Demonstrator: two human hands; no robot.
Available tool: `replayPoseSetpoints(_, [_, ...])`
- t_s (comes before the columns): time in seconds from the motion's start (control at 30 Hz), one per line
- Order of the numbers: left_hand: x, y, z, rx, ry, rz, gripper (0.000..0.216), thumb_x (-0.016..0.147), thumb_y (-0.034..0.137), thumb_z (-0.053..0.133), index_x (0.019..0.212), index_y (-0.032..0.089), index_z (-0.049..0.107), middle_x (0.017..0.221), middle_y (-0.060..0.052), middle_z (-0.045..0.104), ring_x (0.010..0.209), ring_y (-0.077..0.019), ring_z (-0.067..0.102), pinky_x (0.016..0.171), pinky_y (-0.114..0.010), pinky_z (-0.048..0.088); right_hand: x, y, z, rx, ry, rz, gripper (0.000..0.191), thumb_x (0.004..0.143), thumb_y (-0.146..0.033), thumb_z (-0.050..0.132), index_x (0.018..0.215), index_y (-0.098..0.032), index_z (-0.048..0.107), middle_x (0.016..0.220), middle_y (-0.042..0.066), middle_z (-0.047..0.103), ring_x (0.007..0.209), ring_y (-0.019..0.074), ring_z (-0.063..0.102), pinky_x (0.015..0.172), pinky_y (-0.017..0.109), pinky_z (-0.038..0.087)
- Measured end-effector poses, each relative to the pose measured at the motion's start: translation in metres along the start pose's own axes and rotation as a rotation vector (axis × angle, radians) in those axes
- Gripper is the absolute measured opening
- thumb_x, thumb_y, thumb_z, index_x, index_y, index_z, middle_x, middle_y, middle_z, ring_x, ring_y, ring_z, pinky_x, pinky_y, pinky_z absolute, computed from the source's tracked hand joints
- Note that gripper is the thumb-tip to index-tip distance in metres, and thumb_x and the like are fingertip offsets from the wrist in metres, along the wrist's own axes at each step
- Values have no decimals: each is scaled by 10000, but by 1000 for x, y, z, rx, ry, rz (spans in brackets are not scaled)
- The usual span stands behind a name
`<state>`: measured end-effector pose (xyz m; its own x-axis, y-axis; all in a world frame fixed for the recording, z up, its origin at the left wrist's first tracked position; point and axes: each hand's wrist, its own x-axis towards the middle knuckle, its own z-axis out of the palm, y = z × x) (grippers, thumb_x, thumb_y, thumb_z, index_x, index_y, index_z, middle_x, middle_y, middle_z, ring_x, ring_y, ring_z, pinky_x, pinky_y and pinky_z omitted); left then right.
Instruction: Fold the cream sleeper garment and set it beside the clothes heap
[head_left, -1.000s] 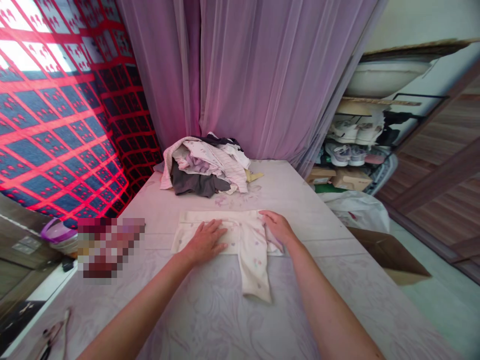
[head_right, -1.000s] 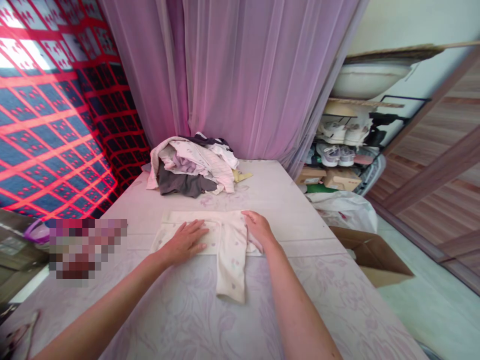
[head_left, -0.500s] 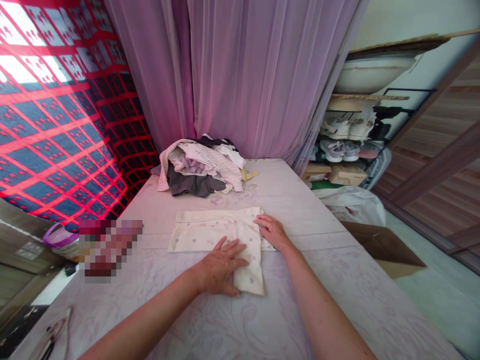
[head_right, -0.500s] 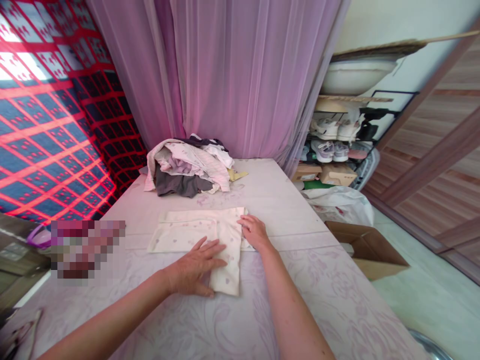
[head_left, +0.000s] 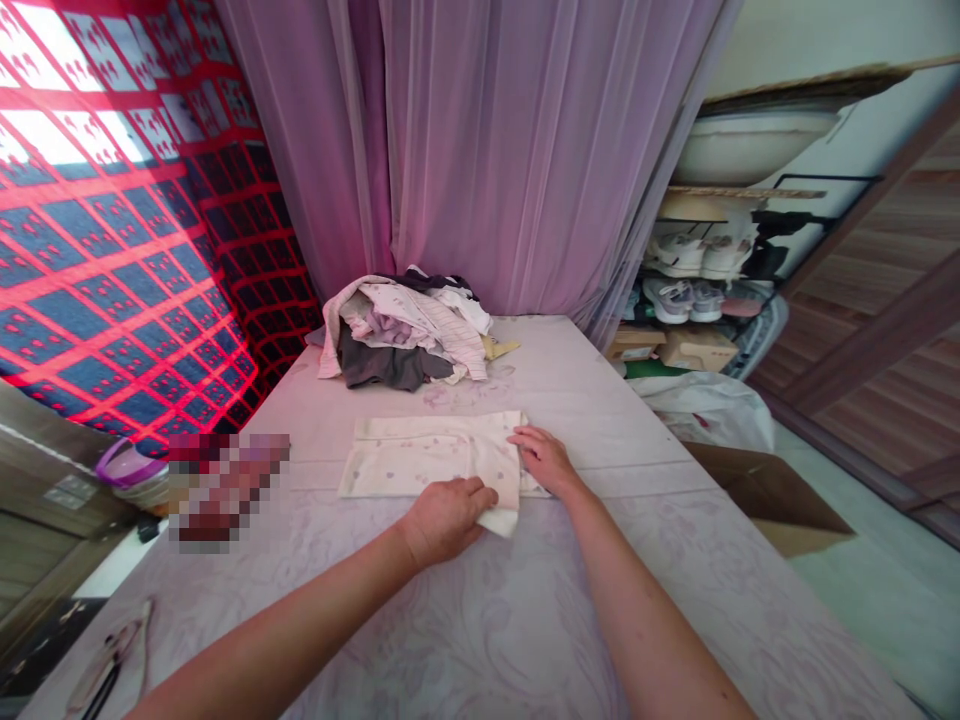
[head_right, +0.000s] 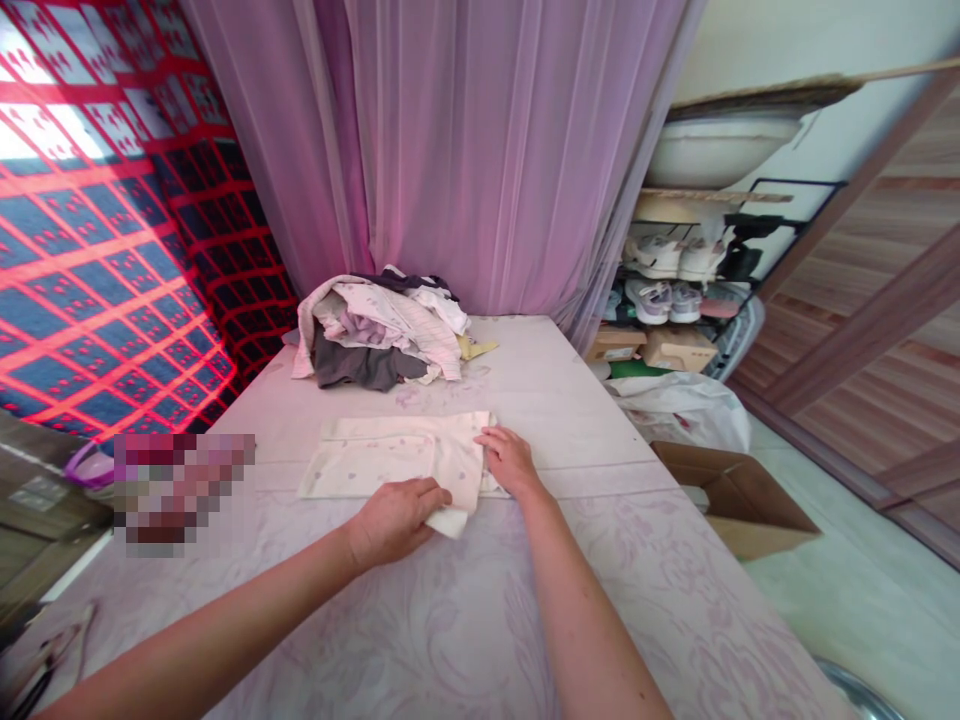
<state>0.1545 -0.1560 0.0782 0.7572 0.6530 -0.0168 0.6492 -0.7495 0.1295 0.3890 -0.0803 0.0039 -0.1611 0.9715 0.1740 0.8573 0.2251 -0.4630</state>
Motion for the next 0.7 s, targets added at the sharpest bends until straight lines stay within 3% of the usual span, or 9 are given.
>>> replayPoseSetpoints(0.2, [5,-23,-13,-371,284,-414,165,803,301,523,951,250,575,810,20,659,755,-149,622,662,-230,431,4,-3,-3,-42,-37,7,405,805,-125,466,1119,-271,674,1280,0,601,1202,163,493,1033,331,357])
replayPoseSetpoints(0.37, [5,-68,-20,-521,498,-687,192,791,313,486,944,236,574,762,36,640,730,-148,606,649,-237,434,16,-10,-18,-119,-51,19,273,862,-271,495,1043,-301,697,1188,4,648,1143,183,514,981,338,364])
replayPoseSetpoints(0.43, [3,-88,-18,-584,486,-766,222,787,287,462,964,222,580,770,28,645,727,-150,610,635,-238,448,23,-13,-24,-144,-58,30,258,883,-312,477,1004,-305,705,1156,7,659,1143,189,505,962,340,359])
replayPoseSetpoints(0.53, [-1,-111,-12,-608,374,-855,275,773,269,463,1013,209,584,777,13,658,668,-147,616,586,-235,453,32,-17,-28,-184,-63,44,266,898,-336,456,970,-299,709,1166,13,651,1183,198,464,957,352,339])
replayPoseSetpoints(0.7, [-6,-127,-4,-585,227,-912,345,774,282,502,1107,213,560,873,-14,700,611,-138,626,553,-234,442,45,-21,-24,-218,-49,85,269,901,-338,445,918,-277,707,1142,26,656,1187,202,453,953,359,327])
